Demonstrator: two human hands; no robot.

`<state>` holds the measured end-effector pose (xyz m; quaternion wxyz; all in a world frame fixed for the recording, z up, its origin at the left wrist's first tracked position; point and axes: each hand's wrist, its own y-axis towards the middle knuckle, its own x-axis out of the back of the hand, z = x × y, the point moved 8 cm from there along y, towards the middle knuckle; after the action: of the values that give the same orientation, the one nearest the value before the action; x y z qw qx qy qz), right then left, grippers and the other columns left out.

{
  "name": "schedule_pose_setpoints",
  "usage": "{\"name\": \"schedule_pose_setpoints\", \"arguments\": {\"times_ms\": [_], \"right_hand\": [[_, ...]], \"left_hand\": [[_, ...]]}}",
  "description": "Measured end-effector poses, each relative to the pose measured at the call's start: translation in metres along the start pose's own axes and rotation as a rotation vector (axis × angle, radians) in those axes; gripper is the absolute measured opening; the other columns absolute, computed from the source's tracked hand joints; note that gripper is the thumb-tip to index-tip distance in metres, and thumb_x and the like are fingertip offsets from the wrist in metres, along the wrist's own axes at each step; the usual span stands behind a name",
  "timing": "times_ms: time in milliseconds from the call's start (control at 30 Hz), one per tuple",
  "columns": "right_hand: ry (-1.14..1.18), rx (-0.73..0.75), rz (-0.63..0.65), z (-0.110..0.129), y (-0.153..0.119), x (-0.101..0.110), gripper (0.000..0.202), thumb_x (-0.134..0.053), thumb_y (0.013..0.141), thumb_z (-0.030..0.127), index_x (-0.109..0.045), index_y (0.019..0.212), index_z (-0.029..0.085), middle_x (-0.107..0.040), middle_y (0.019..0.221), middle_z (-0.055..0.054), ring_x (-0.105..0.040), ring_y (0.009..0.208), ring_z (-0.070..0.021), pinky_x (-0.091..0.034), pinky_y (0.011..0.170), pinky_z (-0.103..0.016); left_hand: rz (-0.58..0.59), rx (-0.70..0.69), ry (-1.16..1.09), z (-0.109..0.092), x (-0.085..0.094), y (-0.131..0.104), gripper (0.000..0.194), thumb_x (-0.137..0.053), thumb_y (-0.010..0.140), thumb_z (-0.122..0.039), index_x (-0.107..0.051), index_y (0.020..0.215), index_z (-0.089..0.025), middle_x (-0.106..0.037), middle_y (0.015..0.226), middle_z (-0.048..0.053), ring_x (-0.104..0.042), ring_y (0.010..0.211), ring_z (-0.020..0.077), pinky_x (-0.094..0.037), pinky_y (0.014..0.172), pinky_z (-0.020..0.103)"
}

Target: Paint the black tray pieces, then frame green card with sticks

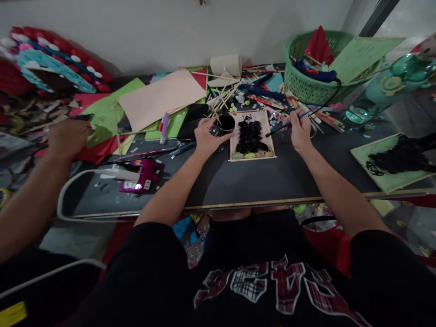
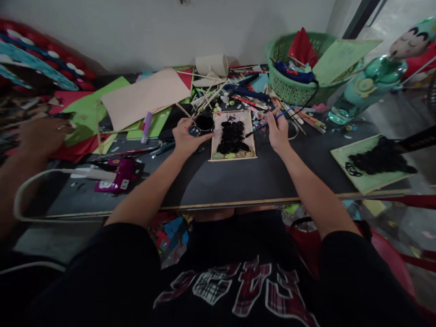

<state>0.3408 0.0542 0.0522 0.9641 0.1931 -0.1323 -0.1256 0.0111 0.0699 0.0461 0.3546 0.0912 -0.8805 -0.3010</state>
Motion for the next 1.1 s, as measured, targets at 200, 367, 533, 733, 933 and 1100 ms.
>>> {"name": "schedule_pose_setpoints", "arguments": {"times_ms": [200, 367, 533, 733, 933, 1100], "right_hand": [[0.015, -0.047, -0.066, -0.021, 0.011, 0.001, 0.067, -0.036, 0.078, 0.089, -0.055, 0.098, 0.028, -0.064, 0.082, -0.005, -0.066, 0.077, -0.0224, -0.056, 0.068, -0.042], [0.035, -0.075, -0.081, -0.028, 0.010, 0.002, 0.066, -0.040, 0.077, 0.089, -0.055, 0.093, 0.028, -0.065, 0.086, -0.006, -0.067, 0.084, -0.0236, -0.056, 0.071, -0.042], [0.058, -0.052, -0.068, -0.020, 0.006, 0.000, 0.063, -0.044, 0.077, 0.087, -0.055, 0.089, 0.027, -0.067, 0.087, -0.006, -0.067, 0.084, -0.0227, -0.057, 0.074, -0.043], [-0.001, -0.010, -0.014, -0.008, 0.005, -0.003, 0.059, -0.046, 0.081, 0.083, -0.058, 0.085, 0.025, -0.062, 0.078, -0.005, -0.064, 0.075, -0.0201, -0.056, 0.073, -0.041], [0.032, -0.014, 0.018, -0.007, 0.004, -0.008, 0.058, -0.052, 0.077, 0.082, -0.056, 0.084, 0.025, -0.061, 0.075, -0.003, -0.062, 0.073, -0.0196, -0.054, 0.076, -0.041], [0.020, 0.002, 0.041, -0.005, 0.002, -0.011, 0.058, -0.061, 0.072, 0.081, -0.054, 0.088, 0.025, -0.060, 0.081, -0.003, -0.060, 0.074, -0.0183, -0.053, 0.075, -0.038]], "left_hand": [[-0.039, 0.037, 0.034, 0.010, 0.001, 0.002, 0.080, -0.071, 0.057, -0.086, -0.070, 0.104, -0.022, -0.067, 0.096, 0.009, -0.064, 0.095, 0.0288, -0.054, 0.088, 0.046], [-0.032, 0.057, 0.012, 0.011, 0.000, 0.002, 0.082, -0.071, 0.056, -0.085, -0.070, 0.106, -0.020, -0.066, 0.095, 0.008, -0.064, 0.094, 0.0283, -0.054, 0.087, 0.045], [-0.016, 0.068, 0.012, 0.010, 0.000, 0.002, 0.082, -0.072, 0.057, -0.085, -0.068, 0.109, -0.022, -0.065, 0.097, 0.008, -0.063, 0.095, 0.0287, -0.054, 0.087, 0.045], [-0.006, 0.072, -0.011, 0.009, 0.000, 0.004, 0.078, -0.073, 0.057, -0.083, -0.069, 0.104, -0.020, -0.065, 0.096, 0.010, -0.063, 0.097, 0.0301, -0.053, 0.089, 0.047], [0.000, 0.075, -0.013, 0.011, -0.002, 0.003, 0.085, -0.071, 0.057, -0.086, -0.067, 0.112, -0.021, -0.064, 0.098, 0.010, -0.063, 0.099, 0.0307, -0.051, 0.092, 0.048], [-0.010, 0.061, -0.019, 0.013, -0.005, 0.003, 0.084, -0.069, 0.060, -0.085, -0.067, 0.112, -0.020, -0.065, 0.098, 0.010, -0.062, 0.101, 0.0302, -0.050, 0.094, 0.046]]}}
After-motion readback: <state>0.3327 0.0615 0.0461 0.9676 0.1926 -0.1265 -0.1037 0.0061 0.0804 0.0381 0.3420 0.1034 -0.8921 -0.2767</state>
